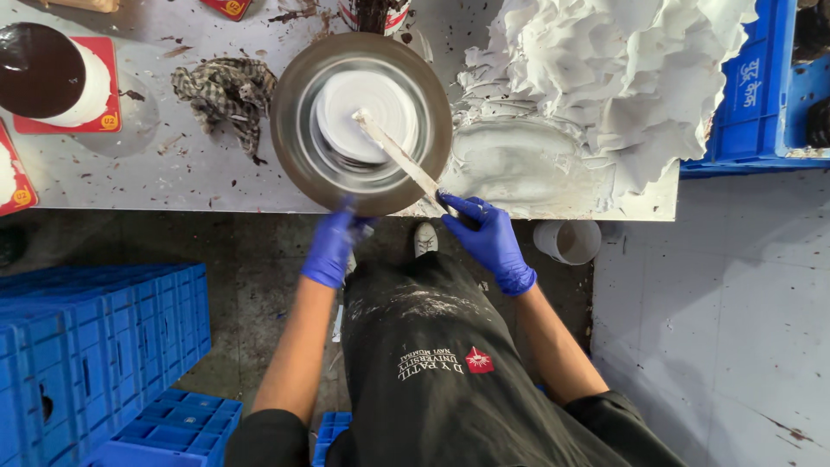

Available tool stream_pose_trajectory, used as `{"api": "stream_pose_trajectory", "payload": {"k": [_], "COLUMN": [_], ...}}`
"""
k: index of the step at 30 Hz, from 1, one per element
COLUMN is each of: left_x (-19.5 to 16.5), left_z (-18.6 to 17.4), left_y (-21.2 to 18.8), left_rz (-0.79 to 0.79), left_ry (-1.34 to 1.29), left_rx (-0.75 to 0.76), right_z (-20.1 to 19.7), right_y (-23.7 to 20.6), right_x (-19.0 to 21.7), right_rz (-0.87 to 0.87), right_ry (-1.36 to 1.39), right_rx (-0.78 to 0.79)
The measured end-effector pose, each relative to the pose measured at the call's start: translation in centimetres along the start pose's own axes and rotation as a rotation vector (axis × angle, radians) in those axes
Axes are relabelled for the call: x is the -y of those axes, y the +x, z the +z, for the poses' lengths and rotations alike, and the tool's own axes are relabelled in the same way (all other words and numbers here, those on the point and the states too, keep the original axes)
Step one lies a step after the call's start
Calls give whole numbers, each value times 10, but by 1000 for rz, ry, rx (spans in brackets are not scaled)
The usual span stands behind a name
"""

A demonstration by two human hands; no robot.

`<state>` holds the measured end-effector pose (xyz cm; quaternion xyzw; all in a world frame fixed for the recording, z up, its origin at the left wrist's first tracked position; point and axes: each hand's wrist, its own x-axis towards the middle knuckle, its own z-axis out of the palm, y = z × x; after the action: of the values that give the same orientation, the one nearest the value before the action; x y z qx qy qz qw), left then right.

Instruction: The person spreads a white paste on a rotating metal disc, then adds a dark liquid and stirs to blend. They repeat the process by adding more white paste and mixing again, using a spatula throughout.

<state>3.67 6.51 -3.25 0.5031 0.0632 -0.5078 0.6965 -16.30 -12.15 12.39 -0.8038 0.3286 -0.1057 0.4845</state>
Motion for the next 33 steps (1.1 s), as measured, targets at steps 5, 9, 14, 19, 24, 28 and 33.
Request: {"api": "stream_pose_trajectory", "payload": {"k": [5, 9, 14, 19, 24, 28, 33], "left_x": [-12, 87, 138, 62, 15, 4, 2], "left_z": [-27, 47, 91, 27, -17, -29, -35], "left_y": [21, 2, -7, 10, -15, -25, -23], "left_rz": [510, 606, 9, -23, -21, 100, 135], "left_ry": [-159, 1338, 624, 199, -185, -284, -331], "left_rx": [-477, 133, 888, 572, 57, -24, -88], "right_z": [12, 28, 31, -42, -185, -257, -288], "right_y": [-7, -8, 2, -11, -60, -84, -61], "right_x": [7, 13, 6, -34, -94, -133, -168], "right_rz": [11, 9, -29, -99, 56, 238, 282], "right_ry": [17, 79, 100, 145, -667, -612, -465], "right_rx": [-55, -102, 5, -266, -744, -964, -1006]}}
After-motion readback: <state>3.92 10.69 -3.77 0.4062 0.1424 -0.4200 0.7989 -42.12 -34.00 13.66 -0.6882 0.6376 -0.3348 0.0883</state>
